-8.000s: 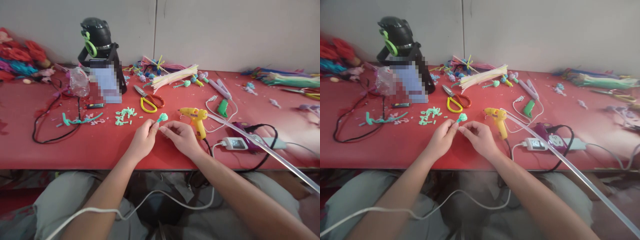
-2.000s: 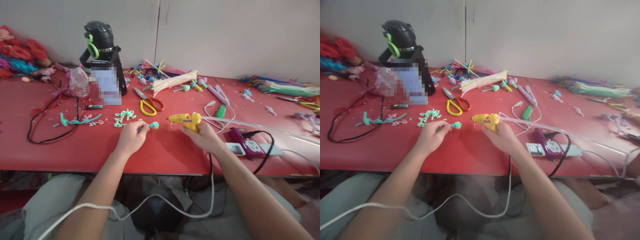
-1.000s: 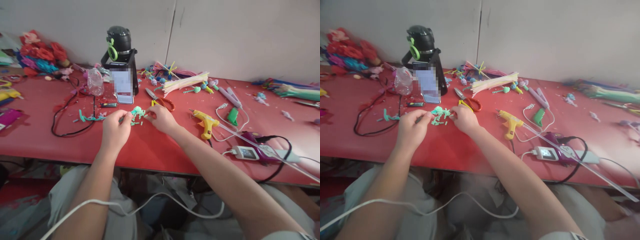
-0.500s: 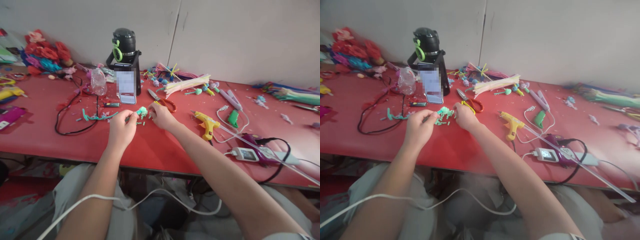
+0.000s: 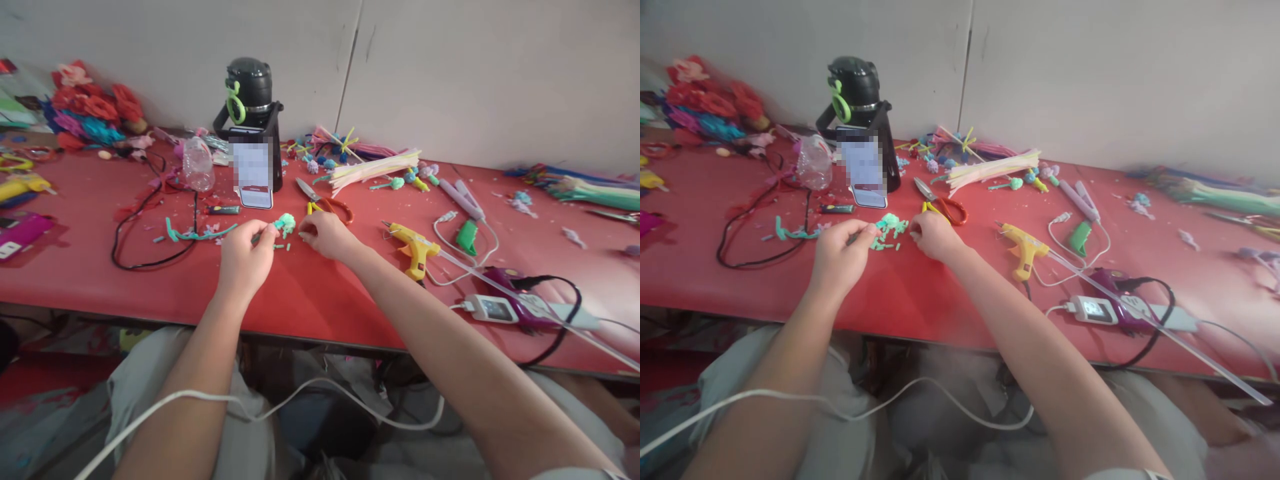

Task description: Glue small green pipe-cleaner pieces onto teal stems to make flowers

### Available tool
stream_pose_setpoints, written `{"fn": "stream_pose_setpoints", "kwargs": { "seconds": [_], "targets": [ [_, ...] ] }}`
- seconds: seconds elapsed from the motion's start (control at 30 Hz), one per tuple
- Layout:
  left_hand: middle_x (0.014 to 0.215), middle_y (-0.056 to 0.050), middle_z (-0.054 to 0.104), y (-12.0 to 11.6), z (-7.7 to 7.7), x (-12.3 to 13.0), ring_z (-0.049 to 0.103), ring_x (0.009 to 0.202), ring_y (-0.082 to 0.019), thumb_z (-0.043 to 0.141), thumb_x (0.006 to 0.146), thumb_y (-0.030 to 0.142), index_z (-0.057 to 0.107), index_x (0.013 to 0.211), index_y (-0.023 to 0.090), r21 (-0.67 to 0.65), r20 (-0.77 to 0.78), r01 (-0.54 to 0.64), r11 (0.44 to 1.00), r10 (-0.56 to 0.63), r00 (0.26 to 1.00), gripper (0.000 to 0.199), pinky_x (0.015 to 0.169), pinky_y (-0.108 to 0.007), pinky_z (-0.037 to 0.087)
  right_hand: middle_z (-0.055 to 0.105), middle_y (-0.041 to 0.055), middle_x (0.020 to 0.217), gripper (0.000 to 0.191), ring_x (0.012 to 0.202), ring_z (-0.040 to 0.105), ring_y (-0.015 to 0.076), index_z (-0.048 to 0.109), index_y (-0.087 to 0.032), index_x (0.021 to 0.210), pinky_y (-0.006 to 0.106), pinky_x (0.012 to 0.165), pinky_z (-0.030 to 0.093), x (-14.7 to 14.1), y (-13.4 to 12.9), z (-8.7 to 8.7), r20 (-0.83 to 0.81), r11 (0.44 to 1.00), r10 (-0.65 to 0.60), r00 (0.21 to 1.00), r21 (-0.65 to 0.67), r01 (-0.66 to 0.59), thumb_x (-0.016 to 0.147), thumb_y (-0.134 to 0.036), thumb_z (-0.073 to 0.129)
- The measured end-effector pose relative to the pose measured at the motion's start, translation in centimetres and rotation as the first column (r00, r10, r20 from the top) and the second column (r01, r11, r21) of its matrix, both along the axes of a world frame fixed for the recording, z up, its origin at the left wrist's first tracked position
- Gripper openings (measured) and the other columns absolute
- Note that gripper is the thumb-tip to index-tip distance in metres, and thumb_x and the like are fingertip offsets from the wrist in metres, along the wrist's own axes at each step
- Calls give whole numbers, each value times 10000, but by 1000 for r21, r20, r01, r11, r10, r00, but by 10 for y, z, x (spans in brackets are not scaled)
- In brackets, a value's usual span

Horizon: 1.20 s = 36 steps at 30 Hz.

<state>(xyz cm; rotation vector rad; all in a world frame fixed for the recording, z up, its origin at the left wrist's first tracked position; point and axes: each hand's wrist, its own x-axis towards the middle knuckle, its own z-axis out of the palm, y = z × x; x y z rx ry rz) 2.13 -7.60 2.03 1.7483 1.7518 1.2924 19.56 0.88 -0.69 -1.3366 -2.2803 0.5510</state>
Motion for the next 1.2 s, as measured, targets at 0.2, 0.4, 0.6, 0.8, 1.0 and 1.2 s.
{"fn": "stream_pose_setpoints", "kwargs": {
  "seconds": [0.2,0.4,0.6,0.8,1.0,1.2],
  "targets": [
    [680,-6,650,0,-2,0,586,684,-177,550,900,301,632,722,187,0,-23,7,1000,-7,1000,227,628,-299,387,735,98,899,126,835,632,194,741,-126,895,316,806,471,1,2,-5,-77,1000,-17,997,8,18,870,-73,629],
    [759,-30,706,3,-7,7,637,774,-200,546,908,312,644,749,188,-11,30,14,1000,-14,999,225,713,-298,452,738,94,1088,288,974,662,206,737,-163,1058,341,898,503,9,-3,0,-158,998,-2,987,-67,-9,904,-56,519],
    [716,-19,651,7,-19,24,595,703,-179,523,950,331,614,792,193,-30,133,29,999,-24,991,229,667,-287,434,739,71,933,238,845,686,189,673,-160,1135,349,845,551,22,-19,3,-345,992,-59,937,-126,17,925,-158,562],
    [756,-18,630,-3,-32,58,610,724,-184,459,1014,336,521,833,216,-87,93,152,984,-144,985,226,665,-285,423,739,25,810,239,803,728,195,607,-207,995,371,825,576,50,-72,-5,-620,976,-156,769,-218,22,819,-298,741],
    [910,-70,713,-20,-26,83,684,822,-264,389,1056,353,511,986,225,-240,-200,242,940,-292,935,190,619,-312,368,773,40,828,371,795,755,200,573,-224,942,373,811,601,73,-100,-18,-717,913,-355,600,-403,58,753,-423,823],
    [874,-64,710,-20,-25,86,689,782,-269,360,1061,379,493,1009,234,-279,-335,211,937,-301,893,204,581,-306,325,790,35,832,321,839,768,206,559,-228,945,380,857,603,71,-99,-19,-746,918,-344,570,-395,38,780,-359,801]
  ]
}}
